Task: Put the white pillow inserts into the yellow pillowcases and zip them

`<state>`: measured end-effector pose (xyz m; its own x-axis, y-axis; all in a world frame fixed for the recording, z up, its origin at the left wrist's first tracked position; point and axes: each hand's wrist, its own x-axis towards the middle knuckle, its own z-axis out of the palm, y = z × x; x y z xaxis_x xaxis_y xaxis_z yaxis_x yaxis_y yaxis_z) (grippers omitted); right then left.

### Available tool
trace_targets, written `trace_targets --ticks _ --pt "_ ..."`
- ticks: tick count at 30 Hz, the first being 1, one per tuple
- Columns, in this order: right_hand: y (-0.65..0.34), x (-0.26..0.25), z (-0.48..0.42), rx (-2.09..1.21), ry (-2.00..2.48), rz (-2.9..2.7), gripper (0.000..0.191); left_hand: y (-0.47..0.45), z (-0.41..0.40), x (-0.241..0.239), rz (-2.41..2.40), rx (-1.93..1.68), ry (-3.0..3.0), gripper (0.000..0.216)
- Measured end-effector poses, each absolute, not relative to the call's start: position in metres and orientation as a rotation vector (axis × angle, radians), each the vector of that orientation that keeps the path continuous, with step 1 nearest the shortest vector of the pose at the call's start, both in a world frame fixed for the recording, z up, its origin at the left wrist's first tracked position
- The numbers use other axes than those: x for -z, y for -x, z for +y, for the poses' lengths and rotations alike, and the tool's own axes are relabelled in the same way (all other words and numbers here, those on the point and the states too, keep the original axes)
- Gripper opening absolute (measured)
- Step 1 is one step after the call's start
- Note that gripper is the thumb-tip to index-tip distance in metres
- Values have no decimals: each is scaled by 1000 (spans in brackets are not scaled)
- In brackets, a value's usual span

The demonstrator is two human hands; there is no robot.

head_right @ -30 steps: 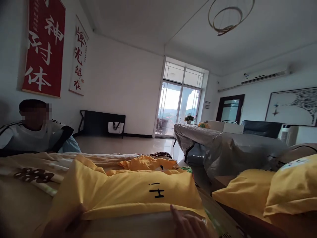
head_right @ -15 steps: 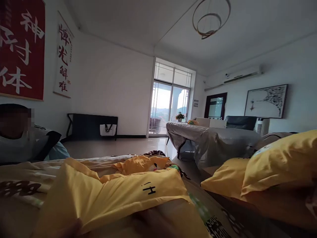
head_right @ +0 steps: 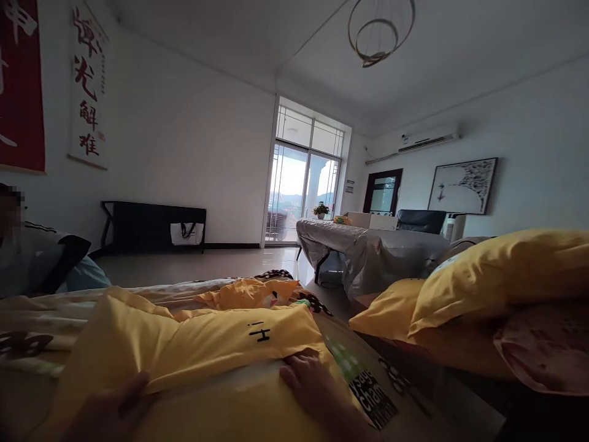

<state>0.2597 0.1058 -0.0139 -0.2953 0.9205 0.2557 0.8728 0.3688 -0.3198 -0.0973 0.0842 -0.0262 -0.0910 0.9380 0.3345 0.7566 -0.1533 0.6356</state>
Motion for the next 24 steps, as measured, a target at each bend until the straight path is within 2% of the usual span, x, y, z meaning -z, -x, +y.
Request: trace_targets --ticks 6,9,14,20,24 --pt "-276 -9 118 -42 1498 -2287 43 109 105 32 1854 -1057 -1934 51" --pt "-276 -1 124 -15 1612 -2271 49 114 105 33 1752 -1189 -1963 46" --pt "-270 18 132 -99 1650 -2271 47 119 104 25 1658 -1316 -2011 37" --pt "-274 14 135 -57 1650 -2264 47 129 102 17 1559 -1492 -2045 34" --pt "-269 9 137 180 1672 -2308 42 139 97 12 1512 -1621 -2104 33"
